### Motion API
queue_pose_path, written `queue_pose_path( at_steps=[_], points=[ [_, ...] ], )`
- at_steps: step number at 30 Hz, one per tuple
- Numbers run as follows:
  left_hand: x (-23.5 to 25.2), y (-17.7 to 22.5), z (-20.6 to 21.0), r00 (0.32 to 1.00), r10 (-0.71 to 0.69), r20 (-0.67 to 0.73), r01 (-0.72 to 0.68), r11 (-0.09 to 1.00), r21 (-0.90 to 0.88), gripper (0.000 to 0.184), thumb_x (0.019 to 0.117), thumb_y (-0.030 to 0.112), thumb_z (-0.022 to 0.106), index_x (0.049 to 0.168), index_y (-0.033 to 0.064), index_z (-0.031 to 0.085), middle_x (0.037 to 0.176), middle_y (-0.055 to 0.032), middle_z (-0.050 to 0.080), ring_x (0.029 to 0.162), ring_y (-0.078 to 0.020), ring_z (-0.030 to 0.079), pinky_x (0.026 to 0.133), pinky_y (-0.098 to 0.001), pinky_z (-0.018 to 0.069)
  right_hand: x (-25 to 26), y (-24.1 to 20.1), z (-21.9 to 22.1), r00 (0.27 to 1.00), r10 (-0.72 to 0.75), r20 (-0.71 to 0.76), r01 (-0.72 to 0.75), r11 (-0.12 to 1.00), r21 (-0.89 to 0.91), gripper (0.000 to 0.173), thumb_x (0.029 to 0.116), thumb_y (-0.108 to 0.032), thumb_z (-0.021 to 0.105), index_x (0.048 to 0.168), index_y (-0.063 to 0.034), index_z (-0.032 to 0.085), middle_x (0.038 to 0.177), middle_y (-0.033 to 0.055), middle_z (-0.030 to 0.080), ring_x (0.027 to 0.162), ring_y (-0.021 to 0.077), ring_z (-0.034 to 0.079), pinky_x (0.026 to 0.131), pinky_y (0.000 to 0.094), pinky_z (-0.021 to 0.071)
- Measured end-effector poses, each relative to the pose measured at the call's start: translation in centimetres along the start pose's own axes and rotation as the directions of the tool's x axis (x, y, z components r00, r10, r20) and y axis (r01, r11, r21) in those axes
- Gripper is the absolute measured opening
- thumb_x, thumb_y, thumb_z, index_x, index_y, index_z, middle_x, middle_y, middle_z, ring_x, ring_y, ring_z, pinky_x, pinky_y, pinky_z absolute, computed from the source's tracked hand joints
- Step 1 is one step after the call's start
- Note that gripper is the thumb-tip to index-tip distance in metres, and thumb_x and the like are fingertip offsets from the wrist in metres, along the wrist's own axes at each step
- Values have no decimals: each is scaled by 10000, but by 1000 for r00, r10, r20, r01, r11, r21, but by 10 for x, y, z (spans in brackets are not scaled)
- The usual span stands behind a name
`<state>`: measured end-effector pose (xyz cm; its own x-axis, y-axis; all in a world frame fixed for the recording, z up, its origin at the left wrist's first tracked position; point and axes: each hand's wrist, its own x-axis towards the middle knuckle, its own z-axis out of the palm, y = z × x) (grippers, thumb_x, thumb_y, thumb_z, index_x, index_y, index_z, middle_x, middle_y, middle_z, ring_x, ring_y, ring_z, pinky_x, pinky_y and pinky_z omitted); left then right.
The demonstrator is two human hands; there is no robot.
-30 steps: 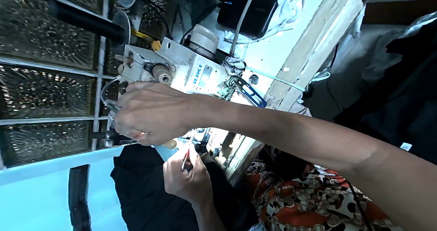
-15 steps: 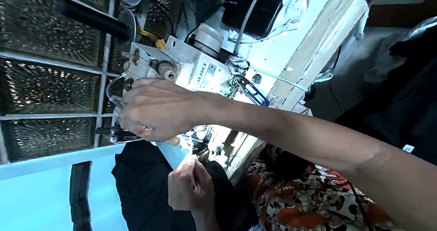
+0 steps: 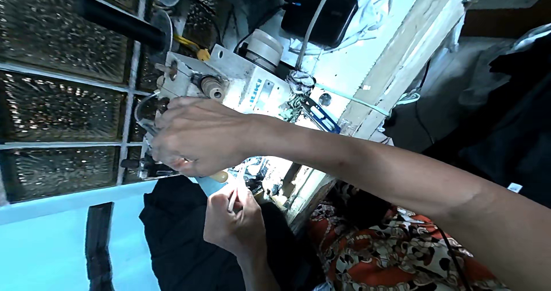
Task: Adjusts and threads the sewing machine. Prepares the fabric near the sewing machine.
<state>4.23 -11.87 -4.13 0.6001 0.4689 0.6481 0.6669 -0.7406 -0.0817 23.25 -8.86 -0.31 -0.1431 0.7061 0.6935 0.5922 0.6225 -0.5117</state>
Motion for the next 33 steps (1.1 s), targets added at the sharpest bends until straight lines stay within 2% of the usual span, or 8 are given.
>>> queue_pose_path(
  at_steps=[5,9,12,15,17,20,26,33],
  points=[
    [19,13,-3,992,-76,97,58,982,179,185,900,78,598,819,-86,628,678,-180,605,607,-224,610,576,-361,455,-1,-2,-1,1000,6,-14,-6,1000,10,188,977,-177,595,967,-91,762,948,63,724,1039,248,646,1025,451,375],
    [29,15,-3,982,-119,148,90,978,188,204,849,81,639,890,-119,648,687,-196,621,623,-260,622,601,-416,465,-1,-3,-1,1000,17,-23,-17,1000,8,178,966,-181,612,963,-83,761,943,68,725,1032,256,647,1016,456,381],
    [28,12,0,990,-94,110,75,984,161,217,826,69,639,907,-131,647,680,-193,617,615,-231,613,595,-380,460,0,-2,1,999,11,-40,-10,1000,24,155,953,-165,623,931,-85,755,911,66,717,1006,258,646,1002,459,387],
    [19,9,1,997,-61,41,58,995,84,164,840,57,653,818,-100,613,662,-142,590,608,-104,586,581,-240,449,-1,-3,1,999,18,-51,-17,1000,18,162,958,-160,622,939,-84,763,906,66,717,998,260,651,1007,454,397],
    [12,4,-1,1000,-26,3,26,1000,11,150,841,43,659,799,-96,626,687,-140,608,638,-49,584,606,-164,444,-2,-4,-1,999,21,-42,-20,1000,22,157,960,-153,624,944,-79,762,912,68,718,1002,262,649,1007,453,394],
    [4,-2,-4,999,1,-41,-4,998,-70,151,855,28,623,800,-111,639,732,-164,635,683,-40,603,639,-128,454,-1,-5,-1,999,31,-23,-31,999,29,147,952,-160,635,950,-83,761,938,68,719,1014,259,644,1000,459,394],
    [-3,-5,-7,993,84,-82,-91,992,-82,187,887,38,597,759,-94,631,741,-181,642,732,-83,640,677,-138,475,-1,-5,-3,999,38,-4,-38,999,37,154,959,-156,630,971,-77,762,955,74,720,1027,260,640,1017,455,380],
    [6,-3,-6,995,61,76,-68,992,102,163,920,62,613,838,-68,669,775,-192,650,723,-221,643,652,-296,483,-2,-5,-4,999,29,-24,-28,999,34,161,962,-151,624,961,-68,762,928,77,721,1005,259,646,1006,454,380]
  ],
)
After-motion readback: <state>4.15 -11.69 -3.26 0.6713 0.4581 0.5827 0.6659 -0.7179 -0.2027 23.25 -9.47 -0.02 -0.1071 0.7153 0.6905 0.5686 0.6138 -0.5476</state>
